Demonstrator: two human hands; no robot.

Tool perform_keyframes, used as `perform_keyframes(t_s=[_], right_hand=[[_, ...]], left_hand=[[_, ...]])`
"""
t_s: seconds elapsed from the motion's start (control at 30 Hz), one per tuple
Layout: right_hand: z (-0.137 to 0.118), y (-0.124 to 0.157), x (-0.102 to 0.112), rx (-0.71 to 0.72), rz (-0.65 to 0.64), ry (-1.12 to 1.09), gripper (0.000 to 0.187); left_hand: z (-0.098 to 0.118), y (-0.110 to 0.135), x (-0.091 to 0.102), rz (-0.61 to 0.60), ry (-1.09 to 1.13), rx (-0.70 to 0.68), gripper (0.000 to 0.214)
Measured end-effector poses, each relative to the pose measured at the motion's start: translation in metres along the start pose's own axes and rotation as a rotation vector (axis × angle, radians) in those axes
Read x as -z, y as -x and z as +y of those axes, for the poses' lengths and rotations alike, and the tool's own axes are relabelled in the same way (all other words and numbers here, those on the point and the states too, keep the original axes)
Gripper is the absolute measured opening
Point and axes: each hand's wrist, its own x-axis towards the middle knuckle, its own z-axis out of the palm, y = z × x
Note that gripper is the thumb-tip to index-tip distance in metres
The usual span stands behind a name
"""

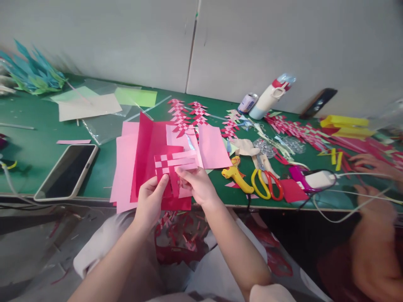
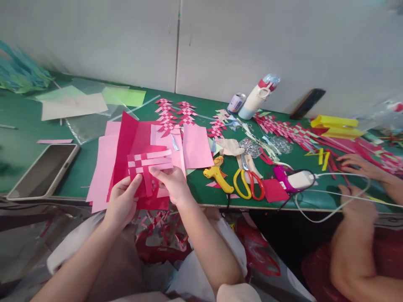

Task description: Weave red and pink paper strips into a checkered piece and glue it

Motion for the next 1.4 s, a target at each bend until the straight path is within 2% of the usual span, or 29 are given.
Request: perform_keyframes(t_s=[0.2,0.33,0.5,0.9,1.17,1.4], right_hand=[[0.002,0.000,0.002,0.029,0.015,-0.026,0.033],[0.003,0.000,-0.004,0.014,0.089,-0.068,0.030],[0.003,0.001,-0.009,0.081,0.139,-0.099,0.024],[0.008,0.001,-0.007,0.126,0.066,-0.012,0.021],[0.005,0.003,-0.007,0.076,0.050,-0.086,0.024],[0.005,0.002,-0.006,0.051,0.035,0.022,0.030]], left_hand=[[0.002,0.001,0.005,-0.077,-0.069,0.054,0.020],[0.003,0.001,0.004,-0.103,-0.006,0.097,0.020],[0.003,0.000,0.003,-0.110,0.028,0.115,0.021],[-0.001,-0.002,0.010,-0.092,-0.013,0.102,0.023],[0.000,-0.002,0.010,-0.121,-0.025,0.143,0.023],[0.000,-0.002,0.013,-0.156,-0.050,0.144,0.023]])
